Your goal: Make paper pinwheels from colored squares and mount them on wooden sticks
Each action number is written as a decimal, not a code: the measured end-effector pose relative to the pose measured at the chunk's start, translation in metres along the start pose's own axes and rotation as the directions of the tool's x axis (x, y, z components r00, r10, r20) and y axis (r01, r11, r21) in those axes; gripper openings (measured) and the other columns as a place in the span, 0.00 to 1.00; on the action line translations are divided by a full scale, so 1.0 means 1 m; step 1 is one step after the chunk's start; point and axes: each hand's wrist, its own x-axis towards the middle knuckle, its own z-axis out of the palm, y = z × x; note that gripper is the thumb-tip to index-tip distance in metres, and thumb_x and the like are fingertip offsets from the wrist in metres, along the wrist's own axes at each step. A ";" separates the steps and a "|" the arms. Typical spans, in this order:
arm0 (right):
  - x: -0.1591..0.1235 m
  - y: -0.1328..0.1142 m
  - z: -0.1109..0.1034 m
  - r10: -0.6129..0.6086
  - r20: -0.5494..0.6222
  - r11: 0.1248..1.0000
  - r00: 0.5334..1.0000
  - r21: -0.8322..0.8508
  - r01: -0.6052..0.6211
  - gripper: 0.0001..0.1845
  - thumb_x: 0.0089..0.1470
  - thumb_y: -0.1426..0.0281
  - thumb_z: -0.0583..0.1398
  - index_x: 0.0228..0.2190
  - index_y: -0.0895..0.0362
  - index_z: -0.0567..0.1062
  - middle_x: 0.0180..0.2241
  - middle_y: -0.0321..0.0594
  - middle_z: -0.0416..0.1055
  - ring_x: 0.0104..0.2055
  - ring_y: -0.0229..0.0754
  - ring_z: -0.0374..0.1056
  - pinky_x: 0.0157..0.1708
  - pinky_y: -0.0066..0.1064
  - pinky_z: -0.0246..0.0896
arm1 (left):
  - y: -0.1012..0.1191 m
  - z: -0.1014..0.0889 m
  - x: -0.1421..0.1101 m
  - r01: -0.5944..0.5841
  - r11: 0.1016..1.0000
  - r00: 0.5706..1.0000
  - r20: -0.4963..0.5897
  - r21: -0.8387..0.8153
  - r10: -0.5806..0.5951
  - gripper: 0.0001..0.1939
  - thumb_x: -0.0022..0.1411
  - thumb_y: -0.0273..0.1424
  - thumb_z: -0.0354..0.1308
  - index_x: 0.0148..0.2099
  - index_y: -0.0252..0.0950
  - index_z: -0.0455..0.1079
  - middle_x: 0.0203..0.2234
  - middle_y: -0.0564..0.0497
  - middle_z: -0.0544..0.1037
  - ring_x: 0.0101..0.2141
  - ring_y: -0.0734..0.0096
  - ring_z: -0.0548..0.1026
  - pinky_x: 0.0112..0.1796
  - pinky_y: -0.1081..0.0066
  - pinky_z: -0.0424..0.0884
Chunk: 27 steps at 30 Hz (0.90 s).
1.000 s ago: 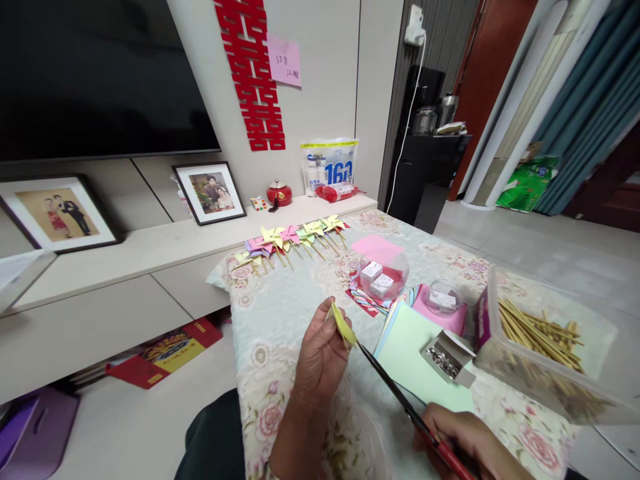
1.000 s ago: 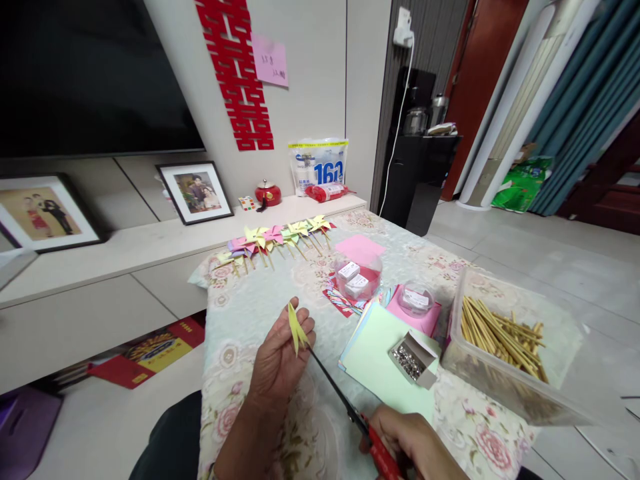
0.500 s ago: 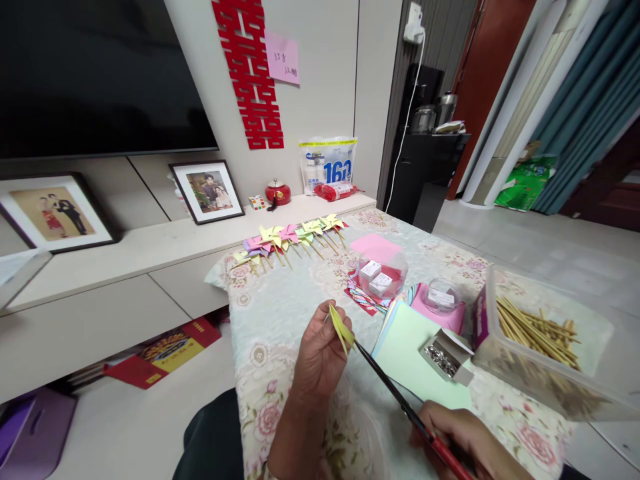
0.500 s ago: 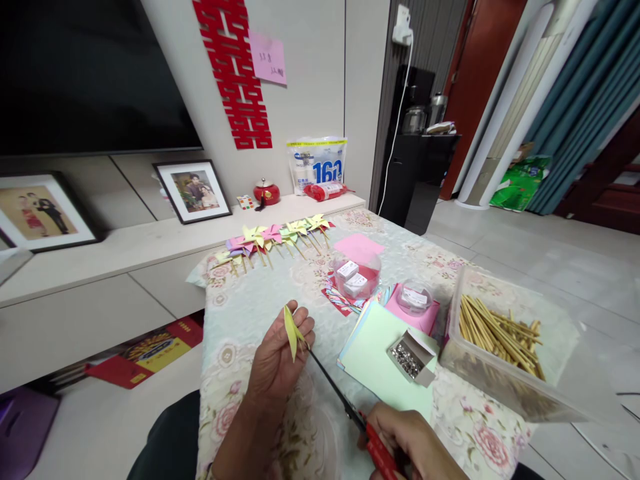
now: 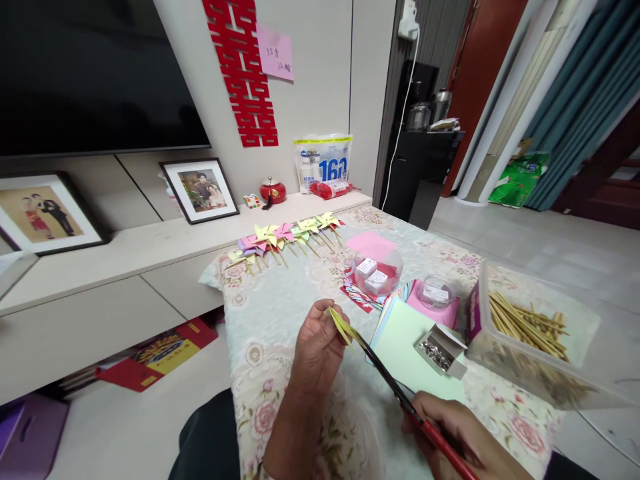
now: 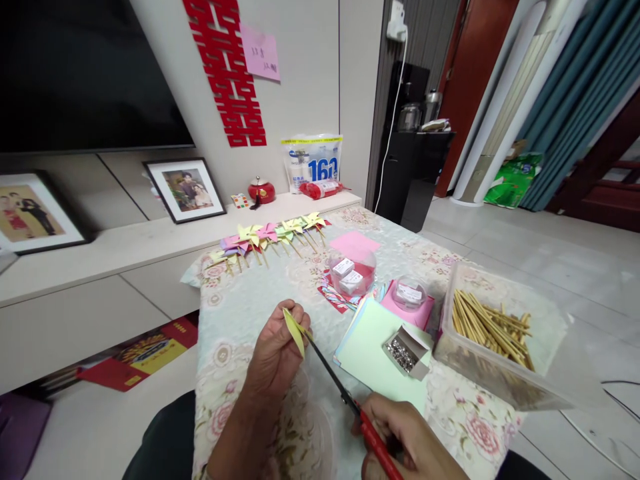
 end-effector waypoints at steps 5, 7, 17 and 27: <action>-0.002 0.003 -0.001 0.023 0.004 0.998 1.000 0.059 -0.023 0.09 0.45 0.68 0.62 0.27 0.55 0.65 0.26 0.31 0.57 0.29 0.37 0.53 0.27 0.26 0.48 | 0.001 0.000 0.001 0.008 1.000 1.000 -0.011 -0.009 -0.008 0.19 0.47 0.23 0.73 0.41 0.35 0.71 0.28 0.55 0.73 0.27 0.78 0.72 0.28 0.79 0.71; -0.003 0.007 -0.002 0.006 -0.019 0.998 1.000 0.061 -0.005 0.09 0.46 0.67 0.63 0.28 0.55 0.68 0.26 0.32 0.61 0.29 0.38 0.55 0.28 0.26 0.52 | 0.001 0.000 0.001 0.018 1.000 1.000 -0.012 -0.014 -0.018 0.19 0.47 0.23 0.73 0.41 0.35 0.71 0.28 0.55 0.73 0.27 0.78 0.72 0.28 0.79 0.71; -0.002 0.022 -0.006 -0.066 -0.041 0.995 0.997 0.078 0.069 0.17 0.47 0.58 0.64 0.35 0.57 0.75 0.28 0.37 0.70 0.29 0.41 0.63 0.30 0.29 0.62 | 0.002 0.002 0.000 0.027 1.000 0.999 -0.042 -0.001 -0.027 0.21 0.45 0.23 0.74 0.41 0.35 0.72 0.28 0.55 0.74 0.27 0.78 0.73 0.27 0.79 0.72; -0.005 0.025 -0.007 -0.049 -0.071 0.994 0.996 0.099 0.056 0.20 0.46 0.54 0.65 0.36 0.56 0.75 0.29 0.37 0.68 0.30 0.42 0.62 0.31 0.29 0.62 | -0.002 -0.001 -0.001 0.054 0.991 0.997 0.039 0.122 -0.059 0.18 0.48 0.26 0.73 0.41 0.36 0.73 0.26 0.53 0.76 0.25 0.78 0.73 0.26 0.78 0.71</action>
